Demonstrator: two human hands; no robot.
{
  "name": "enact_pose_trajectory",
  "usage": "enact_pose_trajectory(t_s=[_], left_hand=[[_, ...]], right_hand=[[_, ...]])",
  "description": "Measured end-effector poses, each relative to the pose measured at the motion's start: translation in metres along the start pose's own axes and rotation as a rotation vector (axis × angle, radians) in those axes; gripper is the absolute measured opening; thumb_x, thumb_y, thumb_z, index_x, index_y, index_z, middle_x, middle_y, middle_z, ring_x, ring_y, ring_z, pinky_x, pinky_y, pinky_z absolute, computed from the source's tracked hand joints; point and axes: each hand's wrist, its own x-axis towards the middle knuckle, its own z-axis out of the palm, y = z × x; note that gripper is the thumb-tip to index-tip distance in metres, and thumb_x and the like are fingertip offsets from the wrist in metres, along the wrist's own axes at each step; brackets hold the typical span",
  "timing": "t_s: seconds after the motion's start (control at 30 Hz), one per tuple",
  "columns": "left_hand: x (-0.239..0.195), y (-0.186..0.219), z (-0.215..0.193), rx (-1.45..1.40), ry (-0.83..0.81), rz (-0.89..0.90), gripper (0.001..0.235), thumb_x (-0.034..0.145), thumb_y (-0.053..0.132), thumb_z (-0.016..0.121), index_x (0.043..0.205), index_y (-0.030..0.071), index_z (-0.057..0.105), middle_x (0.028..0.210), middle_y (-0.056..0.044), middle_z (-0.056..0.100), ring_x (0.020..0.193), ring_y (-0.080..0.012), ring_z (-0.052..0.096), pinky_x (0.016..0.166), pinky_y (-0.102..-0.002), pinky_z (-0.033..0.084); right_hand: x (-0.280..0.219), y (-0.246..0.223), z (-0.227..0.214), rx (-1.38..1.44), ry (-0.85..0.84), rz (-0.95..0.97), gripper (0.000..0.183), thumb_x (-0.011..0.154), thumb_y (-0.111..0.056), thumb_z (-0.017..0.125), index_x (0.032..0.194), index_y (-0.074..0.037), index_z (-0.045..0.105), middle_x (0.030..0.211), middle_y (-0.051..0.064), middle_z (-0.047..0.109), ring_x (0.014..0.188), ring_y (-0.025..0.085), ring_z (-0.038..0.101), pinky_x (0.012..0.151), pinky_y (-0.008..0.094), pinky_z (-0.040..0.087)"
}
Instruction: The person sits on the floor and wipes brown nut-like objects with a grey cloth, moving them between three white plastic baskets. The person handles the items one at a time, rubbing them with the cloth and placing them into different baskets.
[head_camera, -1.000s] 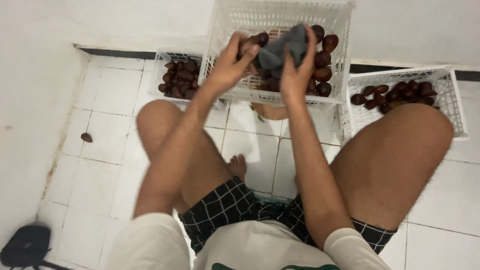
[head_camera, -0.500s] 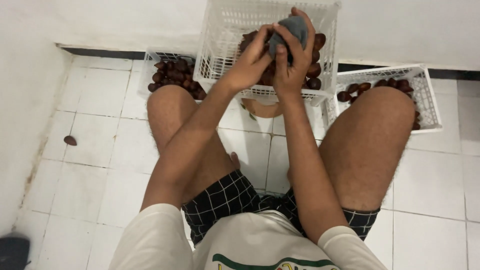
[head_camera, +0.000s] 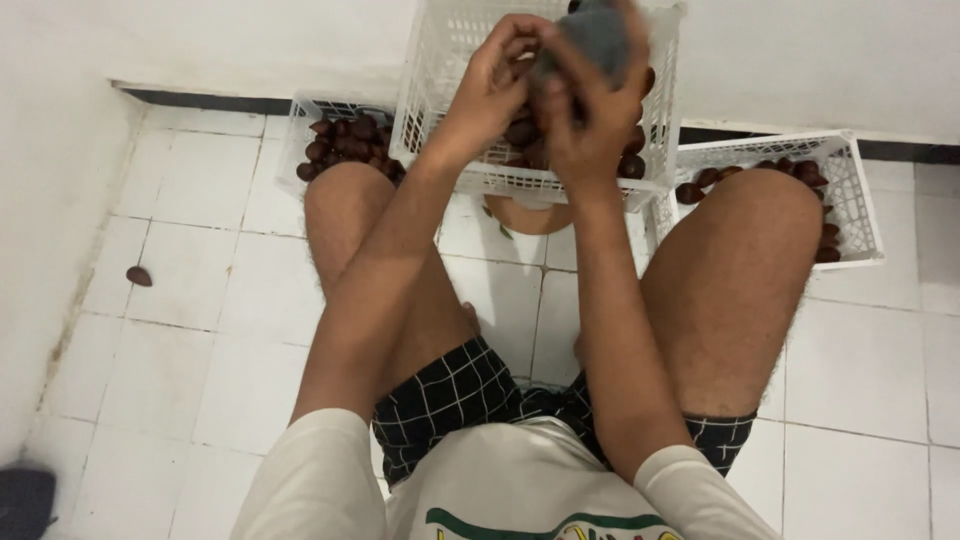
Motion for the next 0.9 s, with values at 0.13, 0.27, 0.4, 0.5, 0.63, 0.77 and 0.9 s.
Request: enact_pose_trajectory(t_s=[0.13,0.27,0.4,0.5,0.63,0.77,0.9], left_hand=[[0.001,0.031,0.003,-0.053,-0.167,0.083,0.02,0.112,0.011,0.053,0.131,0.018,0.049,0.128,-0.004,0.054,0.118,-0.0196,0.061,0.101,-0.031,0.051],[-0.003,0.046,-0.002,0.196,-0.227,-0.004,0.026,0.11,0.014,0.064,0.132,0.015,0.05,0.123,-0.009,0.058,0.113,-0.0258,0.062,0.102,-0.042,0.055],[-0.001,0.033,-0.016,0.49,-0.282,0.131,0.037,0.107,0.002,0.065,0.139,0.014,0.052,0.138,-0.012,0.056,0.123,-0.0326,0.062,0.099,-0.043,0.058],[-0.001,0.023,-0.017,0.852,-0.25,0.304,0.043,0.104,-0.003,0.075,0.14,0.012,0.056,0.142,-0.01,0.061,0.129,-0.0358,0.06,0.103,-0.048,0.057],[-0.004,0.023,-0.014,1.007,-0.178,0.243,0.049,0.093,-0.004,0.069,0.136,0.012,0.052,0.136,-0.007,0.061,0.12,-0.0307,0.062,0.088,-0.044,0.057],[-0.005,0.028,-0.006,0.843,-0.139,0.188,0.032,0.107,0.009,0.054,0.133,0.01,0.037,0.126,-0.016,0.061,0.102,-0.0361,0.072,0.072,-0.046,0.054],[-0.009,0.018,-0.012,0.961,-0.184,0.221,0.05,0.104,0.017,0.079,0.133,0.007,0.038,0.126,-0.017,0.064,0.115,-0.0315,0.071,0.081,-0.042,0.059]], right_hand=[[-0.001,0.012,0.008,0.021,-0.072,-0.223,0.037,0.113,-0.043,0.057,0.138,-0.02,0.072,0.159,0.007,0.034,0.143,0.035,0.052,0.112,0.052,0.053],[0.003,-0.002,0.01,0.263,-0.009,0.154,0.033,0.11,-0.038,0.049,0.118,-0.013,0.069,0.12,0.004,0.069,0.117,0.022,0.064,0.105,0.038,0.05],[0.005,0.032,0.004,0.603,-0.074,0.483,0.028,0.102,-0.038,0.063,0.111,-0.013,0.073,0.115,0.004,0.069,0.111,0.02,0.064,0.094,0.033,0.054],[0.011,0.016,-0.003,0.441,-0.023,0.533,0.02,0.1,-0.032,0.064,0.104,-0.015,0.073,0.113,0.001,0.069,0.105,0.018,0.064,0.088,0.028,0.053],[0.011,-0.011,-0.009,-0.033,-0.017,0.005,0.023,0.109,-0.023,0.061,0.127,-0.013,0.07,0.136,0.01,0.052,0.131,0.032,0.056,0.112,0.043,0.048],[0.002,-0.019,0.003,-0.039,-0.063,-0.043,0.033,0.111,-0.038,0.058,0.135,-0.019,0.067,0.152,0.012,0.042,0.141,0.036,0.055,0.114,0.049,0.051],[0.006,0.008,0.005,0.158,-0.12,0.213,0.038,0.11,-0.042,0.045,0.113,-0.012,0.068,0.113,0.003,0.069,0.108,0.019,0.065,0.095,0.032,0.048]])
